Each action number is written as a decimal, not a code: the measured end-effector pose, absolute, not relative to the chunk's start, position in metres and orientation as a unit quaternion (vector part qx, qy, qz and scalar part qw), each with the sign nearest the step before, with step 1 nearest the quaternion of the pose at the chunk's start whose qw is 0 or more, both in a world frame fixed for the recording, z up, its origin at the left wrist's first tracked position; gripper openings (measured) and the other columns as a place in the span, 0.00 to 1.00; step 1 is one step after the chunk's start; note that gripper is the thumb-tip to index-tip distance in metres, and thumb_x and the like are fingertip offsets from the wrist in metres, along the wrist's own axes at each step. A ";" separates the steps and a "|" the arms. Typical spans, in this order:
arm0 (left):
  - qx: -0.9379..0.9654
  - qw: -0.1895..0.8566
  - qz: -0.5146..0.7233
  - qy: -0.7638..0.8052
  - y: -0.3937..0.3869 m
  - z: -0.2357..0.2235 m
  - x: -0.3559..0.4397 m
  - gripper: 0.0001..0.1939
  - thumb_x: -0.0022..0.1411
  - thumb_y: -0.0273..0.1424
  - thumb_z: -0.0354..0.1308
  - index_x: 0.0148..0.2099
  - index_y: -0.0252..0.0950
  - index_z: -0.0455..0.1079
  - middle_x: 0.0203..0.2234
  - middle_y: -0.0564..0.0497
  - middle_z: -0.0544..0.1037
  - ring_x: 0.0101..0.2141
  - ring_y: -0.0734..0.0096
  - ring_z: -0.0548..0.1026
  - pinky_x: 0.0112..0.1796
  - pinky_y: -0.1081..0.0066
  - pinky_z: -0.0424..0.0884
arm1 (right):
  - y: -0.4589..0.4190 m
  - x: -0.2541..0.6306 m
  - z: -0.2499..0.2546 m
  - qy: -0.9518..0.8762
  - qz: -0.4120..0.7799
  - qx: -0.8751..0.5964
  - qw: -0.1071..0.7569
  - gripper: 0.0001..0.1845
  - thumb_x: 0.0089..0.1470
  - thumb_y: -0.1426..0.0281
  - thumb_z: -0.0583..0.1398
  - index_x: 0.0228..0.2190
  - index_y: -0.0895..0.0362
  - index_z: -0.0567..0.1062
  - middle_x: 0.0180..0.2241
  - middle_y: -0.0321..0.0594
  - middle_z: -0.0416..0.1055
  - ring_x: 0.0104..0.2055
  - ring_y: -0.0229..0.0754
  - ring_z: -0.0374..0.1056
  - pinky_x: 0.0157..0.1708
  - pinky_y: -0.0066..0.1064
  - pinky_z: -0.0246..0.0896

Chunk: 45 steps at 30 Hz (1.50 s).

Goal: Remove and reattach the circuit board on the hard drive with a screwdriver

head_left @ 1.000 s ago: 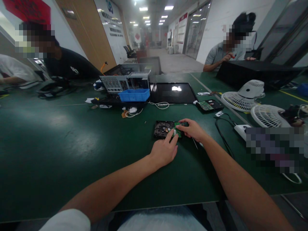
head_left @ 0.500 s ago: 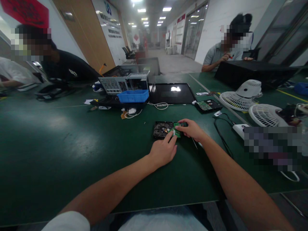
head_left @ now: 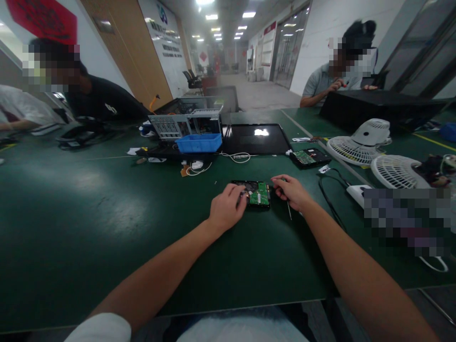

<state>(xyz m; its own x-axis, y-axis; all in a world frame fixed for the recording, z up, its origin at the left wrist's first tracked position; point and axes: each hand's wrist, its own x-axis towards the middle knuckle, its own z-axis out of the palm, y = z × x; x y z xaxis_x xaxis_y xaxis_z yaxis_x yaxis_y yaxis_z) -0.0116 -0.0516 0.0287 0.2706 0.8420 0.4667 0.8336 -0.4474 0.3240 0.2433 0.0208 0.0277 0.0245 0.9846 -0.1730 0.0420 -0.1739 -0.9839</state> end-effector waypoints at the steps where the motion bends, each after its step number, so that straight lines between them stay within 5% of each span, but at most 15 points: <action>1: 0.771 0.000 0.310 0.556 -0.040 0.027 -0.024 0.17 0.75 0.37 0.50 0.60 0.39 0.69 0.54 0.44 0.74 0.44 0.62 0.78 0.44 0.65 0.78 | 0.023 0.246 0.026 -0.452 0.529 -0.553 0.459 0.05 0.57 0.70 0.64 0.36 0.56 0.73 0.27 0.34 0.68 0.19 0.30 0.62 0.12 0.20 0.45; 8: 0.666 0.025 0.258 0.700 0.021 0.015 -0.095 0.15 0.73 0.30 0.50 0.55 0.37 0.75 0.51 0.41 0.76 0.51 0.55 0.74 0.53 0.59 0.72 | 0.027 0.250 0.023 -0.451 0.540 -0.537 0.465 0.09 0.52 0.66 0.67 0.32 0.56 0.72 0.25 0.33 0.68 0.20 0.30 0.60 0.12 0.21 0.44; 28: 0.682 0.067 0.233 0.690 0.032 0.011 -0.093 0.08 0.70 0.34 0.57 0.43 0.41 0.78 0.45 0.46 0.77 0.45 0.59 0.76 0.45 0.65 0.72 | 0.026 0.248 0.023 -0.458 0.539 -0.538 0.459 0.11 0.51 0.64 0.68 0.33 0.56 0.74 0.26 0.34 0.68 0.21 0.31 0.61 0.13 0.21 0.44; 45: 0.648 0.107 0.269 0.704 0.036 0.005 -0.104 0.09 0.71 0.35 0.56 0.45 0.39 0.75 0.40 0.48 0.82 0.41 0.62 0.78 0.44 0.66 0.71 | 0.025 0.247 0.025 -0.460 0.533 -0.537 0.465 0.09 0.51 0.66 0.67 0.33 0.56 0.74 0.25 0.33 0.68 0.20 0.30 0.60 0.13 0.21 0.44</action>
<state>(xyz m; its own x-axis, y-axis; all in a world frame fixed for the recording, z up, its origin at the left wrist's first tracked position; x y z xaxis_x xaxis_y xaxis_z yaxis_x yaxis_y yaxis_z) -0.1036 0.0357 0.0055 -0.1368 0.9707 0.1977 0.8556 0.0152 0.5175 0.2474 0.0247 0.0246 0.0087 0.9896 -0.1435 -0.0009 -0.1435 -0.9896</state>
